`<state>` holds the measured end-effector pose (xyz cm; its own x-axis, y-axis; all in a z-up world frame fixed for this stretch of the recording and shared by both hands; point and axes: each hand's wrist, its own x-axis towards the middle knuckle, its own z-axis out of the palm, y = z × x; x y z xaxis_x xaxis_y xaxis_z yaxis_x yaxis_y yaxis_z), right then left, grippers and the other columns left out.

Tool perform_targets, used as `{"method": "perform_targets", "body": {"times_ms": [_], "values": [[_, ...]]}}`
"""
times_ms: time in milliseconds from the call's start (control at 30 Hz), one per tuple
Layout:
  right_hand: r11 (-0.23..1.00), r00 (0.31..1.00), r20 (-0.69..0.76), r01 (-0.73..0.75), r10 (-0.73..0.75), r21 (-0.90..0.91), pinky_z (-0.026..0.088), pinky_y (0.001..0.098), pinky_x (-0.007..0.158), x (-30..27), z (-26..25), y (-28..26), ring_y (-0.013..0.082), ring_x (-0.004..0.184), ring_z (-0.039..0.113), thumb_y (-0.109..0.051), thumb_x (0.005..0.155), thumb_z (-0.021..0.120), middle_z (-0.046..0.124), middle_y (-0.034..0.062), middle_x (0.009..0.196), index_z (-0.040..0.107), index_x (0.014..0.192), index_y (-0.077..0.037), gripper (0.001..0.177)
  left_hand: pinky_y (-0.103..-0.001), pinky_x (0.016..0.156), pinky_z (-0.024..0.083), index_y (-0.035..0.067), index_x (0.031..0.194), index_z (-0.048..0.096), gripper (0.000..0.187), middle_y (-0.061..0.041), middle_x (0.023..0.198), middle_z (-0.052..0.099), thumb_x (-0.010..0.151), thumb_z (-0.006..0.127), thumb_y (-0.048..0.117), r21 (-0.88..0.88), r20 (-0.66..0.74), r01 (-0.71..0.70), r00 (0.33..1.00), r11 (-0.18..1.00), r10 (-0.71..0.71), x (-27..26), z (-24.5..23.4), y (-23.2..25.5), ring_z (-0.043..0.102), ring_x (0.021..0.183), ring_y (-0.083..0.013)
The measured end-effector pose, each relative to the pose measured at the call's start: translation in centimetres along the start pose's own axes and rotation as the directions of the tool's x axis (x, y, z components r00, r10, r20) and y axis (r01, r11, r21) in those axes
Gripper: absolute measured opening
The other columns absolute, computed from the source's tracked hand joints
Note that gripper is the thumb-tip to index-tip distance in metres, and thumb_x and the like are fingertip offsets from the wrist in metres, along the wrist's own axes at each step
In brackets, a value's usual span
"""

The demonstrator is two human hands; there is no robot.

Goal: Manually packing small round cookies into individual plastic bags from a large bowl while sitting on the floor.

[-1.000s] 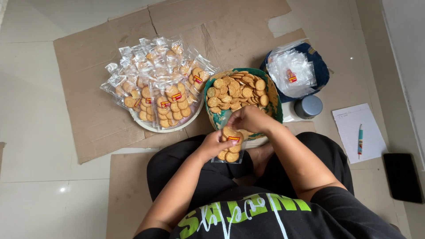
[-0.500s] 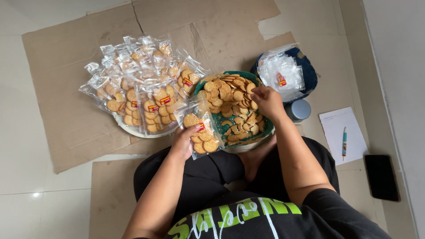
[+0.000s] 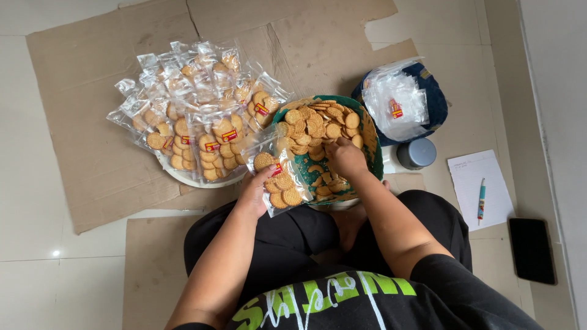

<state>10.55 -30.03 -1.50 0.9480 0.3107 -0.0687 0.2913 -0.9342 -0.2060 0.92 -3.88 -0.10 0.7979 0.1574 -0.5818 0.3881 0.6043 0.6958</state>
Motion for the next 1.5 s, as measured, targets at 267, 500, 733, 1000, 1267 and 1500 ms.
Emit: {"method": "perform_targets", "body": {"times_ms": [267, 500, 733, 1000, 1267, 1500], "values": [[0.996, 0.984, -0.177, -0.035, 0.019, -0.086, 0.056, 0.0435, 0.089, 2.3, 0.7, -0.1, 0.0313, 0.129, 0.047, -0.036, 0.091, 0.063, 0.047, 0.004, 0.131, 0.063, 0.123, -0.016, 0.037, -0.042, 0.081, 0.057, 0.007, 0.115, 0.07, 0.051, -0.008, 0.103, 0.07, 0.071, 0.092, 0.022, 0.011, -0.008, 0.019, 1.0, 1.0, -0.019, -0.5, 0.6, 0.5, 0.069, 0.096, -0.0218], [0.996, 0.999, -0.041, -0.019, 0.016, -0.09, 0.054, 0.0393, 0.098, 5.1, 1.1, 1.3, 0.0259, 0.13, 0.049, -0.035, 0.094, 0.056, 0.051, -0.0025, 0.134, 0.059, 0.136, -0.024, 0.043, -0.041, 0.077, 0.057, 0.01, 0.116, 0.069, 0.054, -0.006, 0.103, 0.069, 0.069, 0.092, 0.022, 0.061, 0.014, 0.048, 0.999, 0.997, -0.049, -2.0, 1.6, 1.9, 0.068, 0.097, -0.0228], [0.529, 0.906, -0.057, -0.193, 0.419, 0.827, 0.066, 0.0304, 0.062, 1.0, -4.7, 0.2, 0.0262, 0.09, 0.075, -0.008, 0.088, 0.079, 0.063, 0.0086, 0.096, 0.068, 0.099, -0.007, 0.016, -0.045, 0.079, 0.061, 0.008, 0.117, 0.071, 0.05, -0.01, 0.105, 0.073, 0.072, 0.091, 0.02, 0.007, 0.111, 0.118, 0.987, 0.993, -0.118, 0.6, -0.7, -0.8, 0.072, 0.095, -0.0288], [-0.093, 0.925, 0.181, -0.158, 0.334, 0.983, 0.065, 0.0273, 0.06, -1.8, -7.6, -2.6, 0.0217, 0.074, 0.076, 0.003, 0.086, 0.074, 0.055, 0.0012, 0.089, 0.054, 0.122, -0.002, 0.041, -0.044, 0.083, 0.061, 0.007, 0.12, 0.069, 0.054, -0.011, 0.106, 0.073, 0.07, 0.09, 0.015, 0.097, 0.257, 0.101, 0.959, 0.99, -0.123, -3.2, 0.5, 1.2, 0.072, 0.098, -0.0282], [-0.117, 0.965, 0.152, -0.129, 0.214, 0.985, 0.064, 0.0254, 0.058, -2.0, -9.9, -5.4, 0.0203, 0.075, 0.076, 0.002, 0.088, 0.072, 0.065, 0.0018, 0.089, 0.055, 0.122, -0.009, 0.039, -0.043, 0.09, 0.06, 0.009, 0.119, 0.069, 0.05, -0.01, 0.109, 0.073, 0.073, 0.087, 0.005, 0.029, 0.398, 0.021, 0.917, 0.999, -0.031, -4.8, 0.3, 1.0, 0.072, 0.102, -0.027], [0.18, 0.996, -0.015, -0.001, 0.086, 0.984, 0.058, 0.0228, 0.061, 0.2, -11.3, -7.3, 0.0161, 0.075, 0.07, 0.004, 0.081, 0.081, 0.062, 0.0039, 0.084, 0.061, 0.109, -0.004, 0.036, -0.041, 0.092, 0.058, 0.012, 0.117, 0.069, 0.048, -0.007, 0.108, 0.073, 0.073, 0.087, 0.004, 0.085, 0.458, 0.004, 0.888, 0.996, -0.043, -4.4, -0.2, 0.3, 0.071, 0.103, -0.0232]]}}
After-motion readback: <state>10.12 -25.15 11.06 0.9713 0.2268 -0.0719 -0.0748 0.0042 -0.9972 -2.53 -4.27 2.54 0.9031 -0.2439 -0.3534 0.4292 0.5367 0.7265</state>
